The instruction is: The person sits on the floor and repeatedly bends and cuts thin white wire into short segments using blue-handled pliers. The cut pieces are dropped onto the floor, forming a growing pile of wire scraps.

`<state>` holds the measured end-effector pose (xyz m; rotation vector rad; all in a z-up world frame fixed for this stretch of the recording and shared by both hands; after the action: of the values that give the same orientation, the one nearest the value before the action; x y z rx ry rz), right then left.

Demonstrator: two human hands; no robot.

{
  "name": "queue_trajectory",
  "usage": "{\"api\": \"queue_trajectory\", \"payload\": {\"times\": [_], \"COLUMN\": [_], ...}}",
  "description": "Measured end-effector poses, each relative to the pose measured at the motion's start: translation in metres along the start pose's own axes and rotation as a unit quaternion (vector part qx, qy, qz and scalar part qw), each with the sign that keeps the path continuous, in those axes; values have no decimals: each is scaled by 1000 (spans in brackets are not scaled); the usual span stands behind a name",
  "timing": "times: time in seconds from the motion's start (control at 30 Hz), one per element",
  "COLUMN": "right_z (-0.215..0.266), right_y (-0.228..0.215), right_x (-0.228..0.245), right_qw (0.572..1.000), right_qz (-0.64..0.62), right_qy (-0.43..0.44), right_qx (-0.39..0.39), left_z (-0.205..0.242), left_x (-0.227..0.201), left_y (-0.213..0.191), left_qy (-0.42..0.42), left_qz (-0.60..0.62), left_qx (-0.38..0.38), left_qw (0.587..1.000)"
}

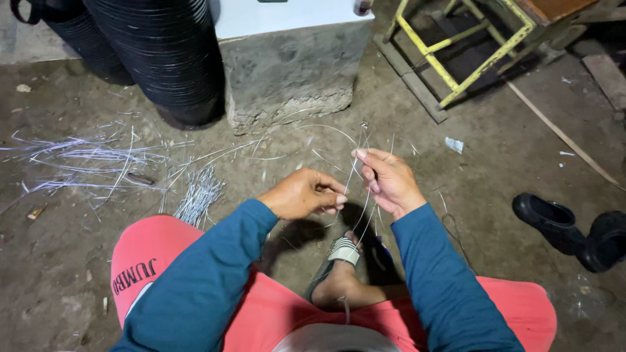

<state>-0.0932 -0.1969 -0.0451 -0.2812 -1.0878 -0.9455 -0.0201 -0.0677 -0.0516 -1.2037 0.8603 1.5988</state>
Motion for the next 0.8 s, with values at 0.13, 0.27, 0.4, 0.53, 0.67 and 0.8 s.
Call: {"api": "queue_trajectory", "payload": {"times": [0.13,0.27,0.4,0.53,0.67,0.8], "right_z": [-2,10,29,39,46,59], "right_y": [-6,-10,-7,3,4,9], "right_x": [-2,-21,-48,-60,-45,-18], "right_qw": [999,990,978,965,943,897], "right_qz": [26,131,200,253,297,343], "right_qy": [-13,-30,-38,-66,-150,-271], "right_qx": [-17,-47,-48,0,-14,-60], "left_z": [-8,-22,-35,-36,-33,-33], "left_x": [-5,-8,1,2,-4,-7], "left_y": [-2,-23,-39,-46,-54,-43], "left_qy": [29,70,41,45,67,75], "left_qz": [51,132,172,164,160,215], "left_qx": [-43,-136,-178,-201,-245,-225], "left_qw": [997,979,968,965,954,947]}}
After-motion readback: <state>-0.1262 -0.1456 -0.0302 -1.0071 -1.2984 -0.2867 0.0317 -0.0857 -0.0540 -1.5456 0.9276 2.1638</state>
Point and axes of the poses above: each hand's wrist, its own z-axis away from the middle knuckle, its own y-axis out of the palm, x = y × z, the point moved 10 cm from there along -z, towards the middle knuckle, and after that the axes turned 15 degrees about -x, right-handed, at the moved point
